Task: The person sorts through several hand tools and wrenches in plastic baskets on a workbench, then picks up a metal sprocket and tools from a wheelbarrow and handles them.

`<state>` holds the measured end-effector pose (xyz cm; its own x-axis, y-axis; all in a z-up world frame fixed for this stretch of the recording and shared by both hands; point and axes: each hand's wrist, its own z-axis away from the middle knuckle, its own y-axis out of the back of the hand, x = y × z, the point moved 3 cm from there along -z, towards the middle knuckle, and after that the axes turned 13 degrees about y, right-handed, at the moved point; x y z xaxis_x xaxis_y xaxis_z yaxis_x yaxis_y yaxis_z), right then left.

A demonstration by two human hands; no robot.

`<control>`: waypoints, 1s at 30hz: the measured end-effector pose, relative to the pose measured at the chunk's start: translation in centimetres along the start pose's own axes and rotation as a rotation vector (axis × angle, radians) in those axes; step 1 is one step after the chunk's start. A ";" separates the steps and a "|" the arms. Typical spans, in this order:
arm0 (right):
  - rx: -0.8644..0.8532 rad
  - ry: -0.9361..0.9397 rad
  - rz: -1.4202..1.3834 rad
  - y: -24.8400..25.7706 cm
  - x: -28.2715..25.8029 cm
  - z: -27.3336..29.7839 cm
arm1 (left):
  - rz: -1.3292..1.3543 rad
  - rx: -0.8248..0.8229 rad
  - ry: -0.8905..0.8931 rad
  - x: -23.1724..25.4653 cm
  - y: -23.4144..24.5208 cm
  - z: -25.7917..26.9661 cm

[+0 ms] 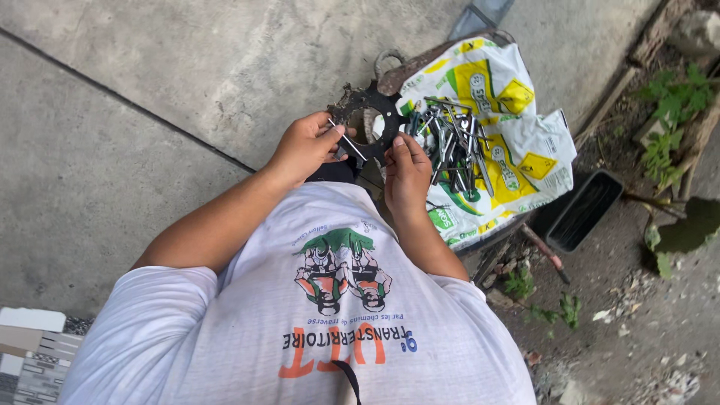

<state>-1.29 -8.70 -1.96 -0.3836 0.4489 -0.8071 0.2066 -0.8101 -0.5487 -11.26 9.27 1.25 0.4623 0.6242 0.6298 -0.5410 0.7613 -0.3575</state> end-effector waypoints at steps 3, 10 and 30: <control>-0.039 -0.007 0.032 -1.8 0.6 0.7 | 0.032 0.068 0.021 -0.9 2.6 1.2; -0.097 0.070 0.129 -4.1 1.5 2.6 | -0.072 0.230 -0.055 0.1 5.4 4.5; 0.290 -0.044 -0.171 2.9 2.1 5.3 | -0.952 0.080 -0.746 2.4 -1.0 4.2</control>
<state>-6.30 -12.09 -4.07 -0.4301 0.5762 -0.6950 -0.1269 -0.8007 -0.5854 -12.60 9.24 6.03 0.1942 -0.4543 0.8694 -0.2586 0.8312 0.4921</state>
